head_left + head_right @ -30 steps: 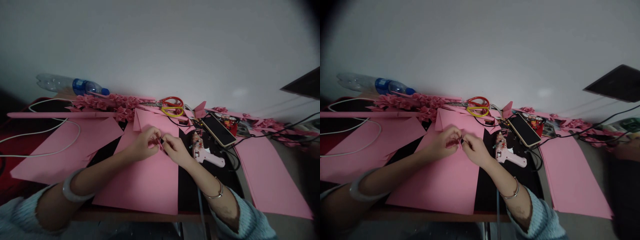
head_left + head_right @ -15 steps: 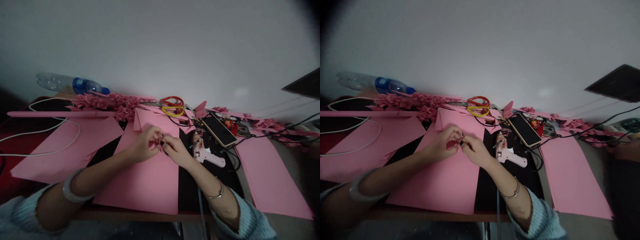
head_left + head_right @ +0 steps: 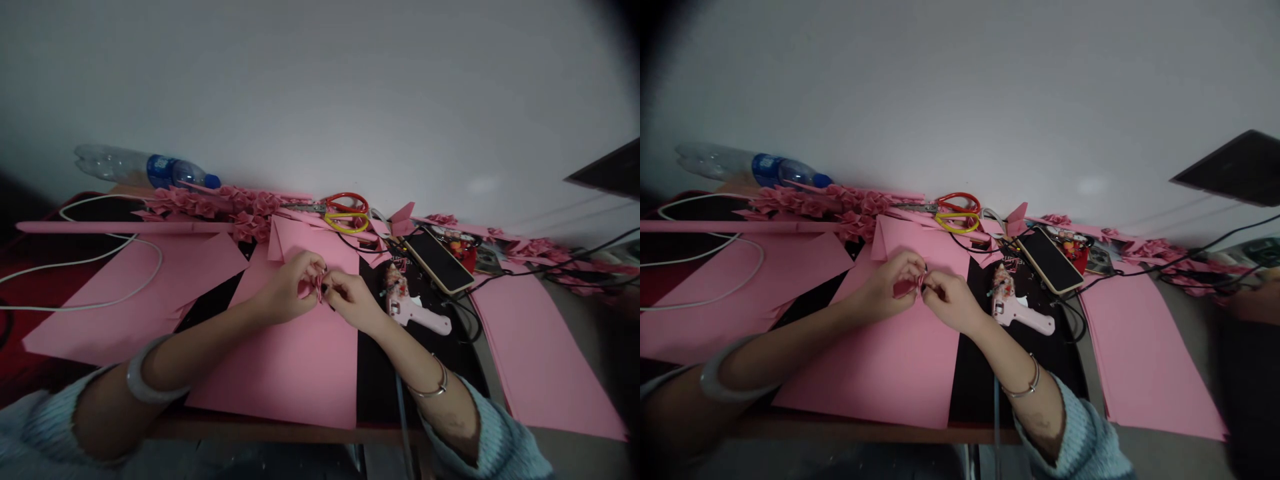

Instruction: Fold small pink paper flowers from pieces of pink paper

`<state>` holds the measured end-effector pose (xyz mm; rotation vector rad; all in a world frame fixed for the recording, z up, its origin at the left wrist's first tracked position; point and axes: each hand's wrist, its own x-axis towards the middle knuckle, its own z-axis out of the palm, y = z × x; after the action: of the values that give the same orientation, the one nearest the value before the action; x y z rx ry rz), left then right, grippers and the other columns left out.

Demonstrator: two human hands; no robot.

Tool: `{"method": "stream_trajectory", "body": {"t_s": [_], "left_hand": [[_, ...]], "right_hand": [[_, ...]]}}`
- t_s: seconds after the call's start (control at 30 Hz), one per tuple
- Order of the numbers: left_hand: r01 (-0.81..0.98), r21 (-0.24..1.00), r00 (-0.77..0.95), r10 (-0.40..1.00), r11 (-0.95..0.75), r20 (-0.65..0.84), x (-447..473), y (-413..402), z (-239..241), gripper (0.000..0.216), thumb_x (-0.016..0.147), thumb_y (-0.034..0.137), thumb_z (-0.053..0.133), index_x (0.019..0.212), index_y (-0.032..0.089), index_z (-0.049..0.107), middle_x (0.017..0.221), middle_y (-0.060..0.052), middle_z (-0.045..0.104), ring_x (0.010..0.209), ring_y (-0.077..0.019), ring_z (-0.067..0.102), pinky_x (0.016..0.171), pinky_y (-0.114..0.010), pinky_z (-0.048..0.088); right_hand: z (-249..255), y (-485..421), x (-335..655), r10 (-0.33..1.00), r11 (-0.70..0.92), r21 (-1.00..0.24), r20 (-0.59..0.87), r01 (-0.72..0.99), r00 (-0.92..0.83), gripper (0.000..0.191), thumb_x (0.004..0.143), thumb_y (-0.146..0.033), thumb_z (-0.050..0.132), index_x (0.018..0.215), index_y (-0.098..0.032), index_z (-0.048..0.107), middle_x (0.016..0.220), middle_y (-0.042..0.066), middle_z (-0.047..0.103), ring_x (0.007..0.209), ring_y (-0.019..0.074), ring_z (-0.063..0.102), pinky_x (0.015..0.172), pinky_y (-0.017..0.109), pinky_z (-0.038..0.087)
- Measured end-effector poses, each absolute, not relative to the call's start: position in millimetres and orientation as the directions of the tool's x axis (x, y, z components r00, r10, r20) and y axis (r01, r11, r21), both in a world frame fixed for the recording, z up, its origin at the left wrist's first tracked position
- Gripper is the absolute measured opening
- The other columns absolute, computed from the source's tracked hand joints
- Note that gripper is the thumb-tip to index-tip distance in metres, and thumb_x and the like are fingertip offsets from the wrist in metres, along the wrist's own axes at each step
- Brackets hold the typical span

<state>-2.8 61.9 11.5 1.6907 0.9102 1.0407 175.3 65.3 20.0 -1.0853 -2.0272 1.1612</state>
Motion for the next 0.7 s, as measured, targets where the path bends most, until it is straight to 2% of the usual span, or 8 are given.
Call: {"method": "stream_trajectory", "body": {"t_s": [0.23,0.7], "left_hand": [[0.137,0.939,0.378,0.893,-0.315,0.244,-2.7,61.2,12.6,0.029,0.072,0.010,0.057,0.096,0.022,0.047,0.085,0.000,0.056,0.077,-0.0173,0.062,0.068,-0.032,0.053],[0.188,0.904,0.384,0.876,-0.384,0.292,-3.0,61.8,9.6,0.030,0.070,0.006,0.056,0.096,0.021,0.047,0.084,0.000,0.058,0.075,-0.0162,0.062,0.065,-0.030,0.054]], "right_hand": [[21.1,65.7,176.4,0.849,0.296,-0.879,0.062,0.374,-0.525,0.016,0.080,-0.015,0.045,0.067,-0.020,0.052,0.058,-0.005,0.047,0.053,0.0109,0.042,0.052,0.023,0.032],[18.7,66.2,174.9,0.857,0.309,-0.863,0.070,0.400,-0.510,0.008,0.073,-0.017,0.049,0.065,-0.020,0.048,0.059,-0.005,0.042,0.054,0.0101,0.038,0.053,0.023,0.031]]}}
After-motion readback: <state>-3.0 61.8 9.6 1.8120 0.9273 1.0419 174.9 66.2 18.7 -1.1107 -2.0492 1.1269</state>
